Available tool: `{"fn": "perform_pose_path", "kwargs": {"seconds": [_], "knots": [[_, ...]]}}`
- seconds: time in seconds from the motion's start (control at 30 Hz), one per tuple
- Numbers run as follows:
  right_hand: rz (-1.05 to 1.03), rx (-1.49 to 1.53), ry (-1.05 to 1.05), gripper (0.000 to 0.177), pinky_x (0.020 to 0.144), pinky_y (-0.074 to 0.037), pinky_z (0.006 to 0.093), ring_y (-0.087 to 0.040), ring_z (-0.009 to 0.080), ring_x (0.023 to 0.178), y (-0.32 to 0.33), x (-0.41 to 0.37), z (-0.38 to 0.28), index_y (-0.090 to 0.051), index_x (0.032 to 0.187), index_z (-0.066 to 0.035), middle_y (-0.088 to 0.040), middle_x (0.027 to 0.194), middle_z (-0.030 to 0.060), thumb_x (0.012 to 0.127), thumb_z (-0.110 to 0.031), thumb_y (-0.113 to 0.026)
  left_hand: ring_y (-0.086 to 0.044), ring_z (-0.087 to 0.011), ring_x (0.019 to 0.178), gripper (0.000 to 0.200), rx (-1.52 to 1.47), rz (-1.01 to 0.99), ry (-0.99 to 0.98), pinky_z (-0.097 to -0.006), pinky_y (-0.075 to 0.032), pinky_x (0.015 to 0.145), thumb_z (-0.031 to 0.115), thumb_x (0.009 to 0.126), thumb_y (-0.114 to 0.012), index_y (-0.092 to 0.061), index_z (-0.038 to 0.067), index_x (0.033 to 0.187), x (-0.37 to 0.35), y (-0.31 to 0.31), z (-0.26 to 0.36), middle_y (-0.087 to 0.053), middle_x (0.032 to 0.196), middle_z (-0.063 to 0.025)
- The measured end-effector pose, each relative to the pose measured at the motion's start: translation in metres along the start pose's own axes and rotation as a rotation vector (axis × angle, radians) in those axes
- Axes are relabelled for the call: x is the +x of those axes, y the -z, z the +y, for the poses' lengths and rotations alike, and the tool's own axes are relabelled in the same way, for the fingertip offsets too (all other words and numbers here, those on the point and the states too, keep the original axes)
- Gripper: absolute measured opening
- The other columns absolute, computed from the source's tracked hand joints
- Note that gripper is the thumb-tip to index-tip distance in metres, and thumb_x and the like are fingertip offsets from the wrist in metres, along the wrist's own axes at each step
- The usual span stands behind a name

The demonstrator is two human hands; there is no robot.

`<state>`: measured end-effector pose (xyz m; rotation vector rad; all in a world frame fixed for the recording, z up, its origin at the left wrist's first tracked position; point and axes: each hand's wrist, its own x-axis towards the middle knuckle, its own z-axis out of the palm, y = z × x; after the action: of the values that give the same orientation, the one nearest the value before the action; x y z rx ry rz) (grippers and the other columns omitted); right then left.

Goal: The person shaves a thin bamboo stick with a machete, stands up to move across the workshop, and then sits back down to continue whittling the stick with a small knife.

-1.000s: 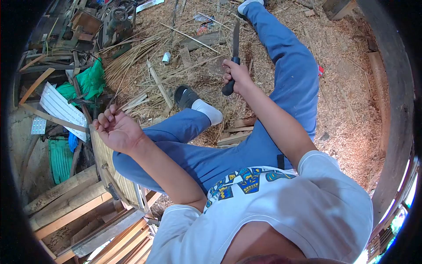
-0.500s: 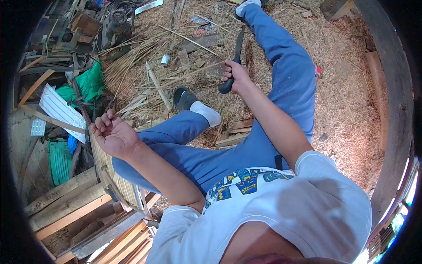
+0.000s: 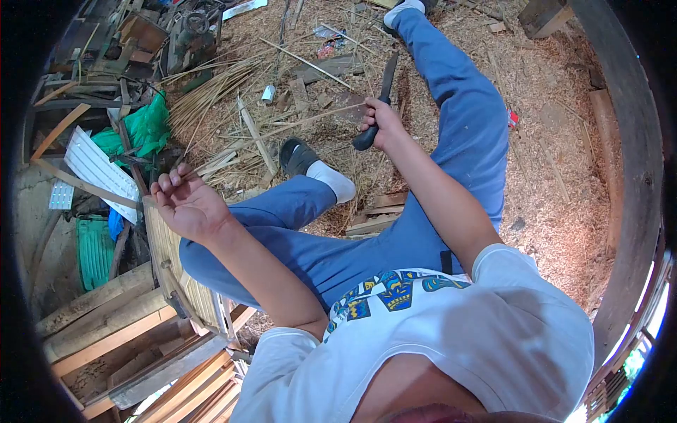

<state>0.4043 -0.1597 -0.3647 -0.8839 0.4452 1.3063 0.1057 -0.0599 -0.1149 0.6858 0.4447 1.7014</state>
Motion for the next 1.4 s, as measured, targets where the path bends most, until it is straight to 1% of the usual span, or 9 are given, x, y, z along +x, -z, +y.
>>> {"fn": "perform_pose_path", "kwargs": {"seconds": [0.17,0.37,0.47,0.57,0.87,1.03,1.13,1.23,1.4], "knots": [[0.003,0.008,-0.008,0.017,0.049,-0.041,0.0325,-0.043,0.0092,0.051,-0.005,-0.007,0.0,-0.053,0.089,-0.013,-0.046,0.065,-0.0051,0.098,-0.02,-0.066,-0.057,-0.0281,0.09,0.017,0.036,0.097,-0.04,-0.0485,-0.053,0.096,0.011,0.106,-0.042,-0.056,0.001,0.107,0.0,0.003,-0.011,-0.058,0.094,-0.0117],[0.018,0.008,-0.032,0.021,0.049,-0.041,0.0318,-0.042,0.0089,0.051,-0.007,-0.01,-0.001,-0.052,0.088,-0.014,-0.044,0.064,-0.0052,0.099,-0.023,-0.067,-0.062,-0.0305,0.103,0.024,0.11,0.076,-0.07,-0.0502,-0.052,0.103,0.016,0.108,-0.041,-0.056,0.001,0.118,0.002,0.008,-0.02,-0.064,0.112,-0.0152],[0.026,0.004,-0.02,0.021,0.049,-0.041,0.0318,-0.042,0.0091,0.051,-0.008,-0.009,0.001,-0.051,0.089,-0.014,-0.044,0.065,-0.0051,0.099,-0.023,-0.067,-0.062,-0.0298,0.105,0.027,0.224,0.103,-0.094,-0.0489,-0.052,0.102,0.017,0.109,-0.039,-0.053,0.003,0.128,0.002,0.01,-0.031,-0.064,0.116,-0.0149],[0.018,0.008,-0.026,0.021,0.049,-0.041,0.0318,-0.043,0.0094,0.051,-0.01,-0.013,-0.001,-0.05,0.091,-0.015,-0.045,0.067,-0.005,0.1,-0.023,-0.067,-0.063,-0.0247,0.1,0.028,0.329,0.137,-0.059,-0.0416,-0.054,0.097,0.014,0.108,-0.041,-0.05,0.004,0.133,-0.007,0.004,-0.043,-0.062,0.117,-0.012],[-0.034,0.045,-0.057,0.02,0.05,-0.043,0.0312,-0.045,0.0091,0.054,-0.007,-0.005,-0.001,-0.048,0.092,-0.017,-0.047,0.068,-0.0046,0.099,-0.024,-0.065,-0.062,-0.018,0.095,0.033,0.461,0.169,0.123,-0.0385,-0.053,0.086,0.011,0.108,-0.047,-0.046,0.012,0.141,-0.008,0.042,-0.091,-0.06,0.116,-0.0091],[-0.047,0.047,-0.078,0.02,0.05,-0.043,0.0305,-0.046,0.0091,0.054,-0.007,-0.004,-0.001,-0.048,0.091,-0.017,-0.048,0.069,-0.0044,0.099,-0.024,-0.065,-0.065,-0.0194,0.092,0.044,0.528,0.214,0.193,-0.031,-0.053,0.074,0.009,0.105,-0.055,-0.04,0.011,0.147,-0.02,0.044,-0.116,-0.063,0.117,-0.0097],[-0.027,0.066,-0.087,0.021,0.05,-0.043,0.0301,-0.045,0.009,0.054,-0.008,-0.004,-0.001,-0.048,0.091,-0.017,-0.048,0.069,-0.0043,0.099,-0.024,-0.065,-0.065,-0.0211,0.095,0.043,0.492,0.246,0.21,-0.0316,-0.054,0.077,0.013,0.107,-0.052,-0.04,0.01,0.147,-0.024,0.036,-0.119,-0.062,0.12,-0.0102],[-0.022,0.107,-0.099,0.02,0.05,-0.043,0.03,-0.045,0.0088,0.055,-0.006,-0.004,-0.002,-0.048,0.091,-0.016,-0.048,0.069,-0.0042,0.1,-0.023,-0.065,-0.065,-0.0224,0.098,0.042,0.435,0.145,0.163,-0.0333,-0.055,0.08,0.02,0.109,-0.05,-0.039,0.009,0.148,-0.019,0.036,-0.109,-0.062,0.121,-0.0104],[-0.002,0.052,-0.077,0.016,0.05,-0.043,0.0302,-0.044,0.0095,0.054,-0.005,-0.001,-0.001,-0.051,0.094,-0.015,-0.048,0.069,-0.0032,0.1,-0.021,-0.064,-0.065,-0.0197,0.098,0.037,0.518,0.148,0.06,-0.0352,-0.057,0.083,0.023,0.11,-0.048,-0.048,0.007,0.144,-0.014,0.028,-0.094,-0.062,0.119,-0.0092]]}}
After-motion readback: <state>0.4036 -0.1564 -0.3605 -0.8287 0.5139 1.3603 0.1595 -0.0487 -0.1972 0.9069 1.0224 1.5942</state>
